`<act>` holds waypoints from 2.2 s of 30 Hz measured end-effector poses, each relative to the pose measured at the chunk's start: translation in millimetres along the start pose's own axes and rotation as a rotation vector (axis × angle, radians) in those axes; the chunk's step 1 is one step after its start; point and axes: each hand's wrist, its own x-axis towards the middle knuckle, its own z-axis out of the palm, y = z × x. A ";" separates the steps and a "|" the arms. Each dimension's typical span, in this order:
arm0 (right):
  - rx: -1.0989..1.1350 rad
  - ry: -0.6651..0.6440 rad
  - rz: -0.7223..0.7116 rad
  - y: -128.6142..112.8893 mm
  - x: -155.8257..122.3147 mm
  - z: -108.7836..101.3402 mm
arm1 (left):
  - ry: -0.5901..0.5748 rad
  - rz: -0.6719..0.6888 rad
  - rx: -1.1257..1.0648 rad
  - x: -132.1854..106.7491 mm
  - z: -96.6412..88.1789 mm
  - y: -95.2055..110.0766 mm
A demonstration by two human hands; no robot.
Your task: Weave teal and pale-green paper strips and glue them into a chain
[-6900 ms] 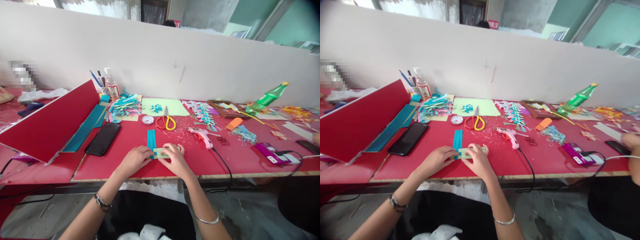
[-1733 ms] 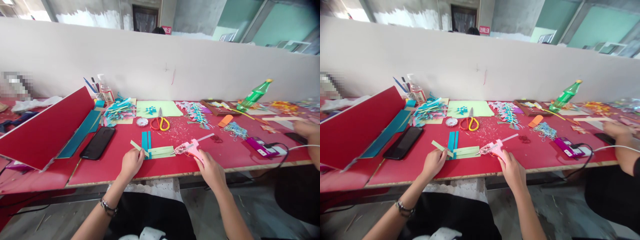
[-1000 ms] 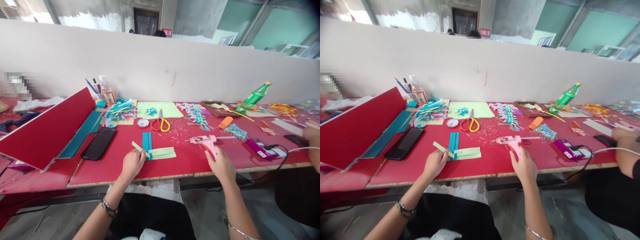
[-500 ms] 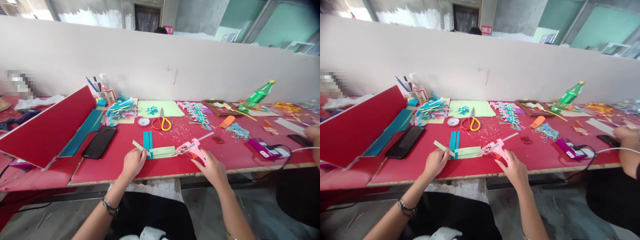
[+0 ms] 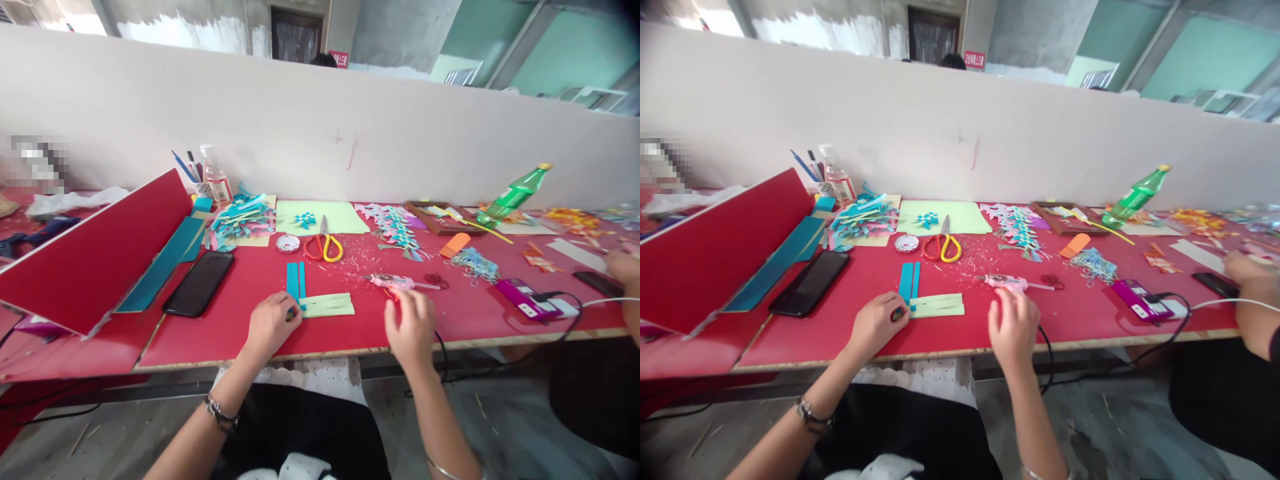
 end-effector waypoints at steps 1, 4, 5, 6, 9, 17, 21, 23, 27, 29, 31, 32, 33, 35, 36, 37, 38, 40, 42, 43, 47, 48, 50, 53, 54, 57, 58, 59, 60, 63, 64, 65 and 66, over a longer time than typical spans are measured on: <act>0.053 -0.035 -0.102 -15.1 -3.8 -1.0 | -0.001 0.002 -0.004 0.1 -0.1 -0.3; 0.150 -0.243 -0.304 -58.0 -16.3 -0.8 | -0.011 0.000 -0.018 0.1 -0.3 -0.9; 0.158 -0.302 -0.312 -69.2 -20.1 0.0 | -0.016 -0.002 -0.024 0.0 -0.3 -1.1; 0.164 -0.340 -0.316 -78.2 -23.2 0.8 | -0.021 -0.002 -0.032 0.0 -0.1 -1.4; 0.160 -0.414 -0.295 -92.6 -28.4 2.7 | -0.025 -0.004 -0.048 -0.3 1.0 -2.4; 0.092 -0.392 -0.265 -90.4 -28.3 3.4 | -0.027 -0.004 -0.049 0.7 0.6 -1.6; 0.067 -0.389 -0.256 -84.3 -29.1 2.8 | -0.032 -0.002 -0.013 0.9 0.3 -1.7; 0.057 -0.386 -0.257 -81.3 -29.2 2.4 | -0.025 0.005 -0.009 0.8 0.8 -2.2; 0.057 -0.371 -0.249 -77.5 -29.3 2.3 | -0.014 0.007 -0.014 0.5 1.6 -2.5; 0.071 -0.356 -0.228 -76.2 -29.9 2.1 | -0.013 0.009 -0.019 0.5 1.6 -2.4; 0.082 -0.354 -0.204 -74.7 -30.8 1.5 | -0.012 0.011 -0.022 0.5 1.4 -2.3; 0.083 -0.360 -0.197 -73.9 -31.2 1.2 | -0.013 0.013 -0.022 0.6 1.4 -2.4; 0.081 -0.372 -0.193 -73.2 -31.4 0.8 | -0.013 0.015 -0.022 0.7 1.3 -2.6; 0.072 -0.395 -0.192 -72.1 -31.5 0.1 | -0.015 0.018 -0.021 0.9 1.2 -3.0; 0.067 -0.400 -0.192 -71.8 -31.4 -0.1 | -0.015 0.019 -0.022 0.9 1.2 -3.2; 0.063 -0.403 -0.192 -71.7 -31.3 -0.1 | -0.013 0.019 -0.022 0.9 1.3 -3.3; 0.059 -0.404 -0.192 -71.6 -31.3 0.1 | -0.012 0.019 -0.024 0.9 1.3 -3.4; 0.056 -0.407 -0.193 -71.3 -31.8 0.7 | -0.009 0.014 -0.028 0.6 1.6 -3.4; 0.053 -0.400 -0.184 -70.3 -32.7 1.6 | -0.011 0.008 -0.030 0.2 1.9 -3.2; 0.049 -0.389 -0.175 -69.3 -33.3 2.0 | -0.012 0.007 -0.029 0.1 2.1 -3.1; 0.034 -0.342 -0.144 -63.8 -34.6 1.7 | -0.002 0.016 -0.010 -0.1 2.6 -2.8; 0.033 -0.335 -0.143 -62.4 -34.5 1.3 | 0.000 0.018 -0.006 0.0 2.6 -2.8; 0.027 -0.326 -0.138 -59.9 -34.1 0.6 | -0.001 0.019 0.000 -0.1 2.4 -2.7; 0.005 -0.331 -0.120 -57.7 -33.0 0.1 | -0.005 0.018 0.004 -0.2 1.7 -2.5; -0.004 -0.335 -0.115 -57.4 -32.6 0.1 | -0.006 0.019 0.006 -0.1 1.5 -2.4; -0.022 -0.352 -0.127 -57.5 -31.7 0.2 | -0.006 0.023 0.010 0.1 1.4 -2.4; -0.023 -0.357 -0.132 -57.7 -31.6 0.2 | -0.006 0.024 0.011 0.2 1.7 -2.5; -0.024 -0.361 -0.134 -57.9 -31.6 0.2 | -0.004 0.025 0.011 0.3 2.0 -2.6; -0.025 -0.363 -0.132 -58.1 -31.8 0.2 | -0.003 0.024 0.010 0.4 2.3 -2.9; -0.031 -0.366 -0.118 -57.7 -33.0 -0.3 | 0.000 0.024 0.001 0.2 3.2 -3.7; -0.031 -0.365 -0.118 -57.2 -33.5 -0.5 | 0.000 0.024 0.000 0.2 3.2 -3.8; -0.029 -0.362 -0.119 -56.7 -34.1 -0.7 | -0.001 0.025 0.001 0.1 3.2 -3.8; -0.025 -0.359 -0.119 -56.1 -34.6 -0.9 | -0.002 0.026 0.002 0.0 3.1 -3.8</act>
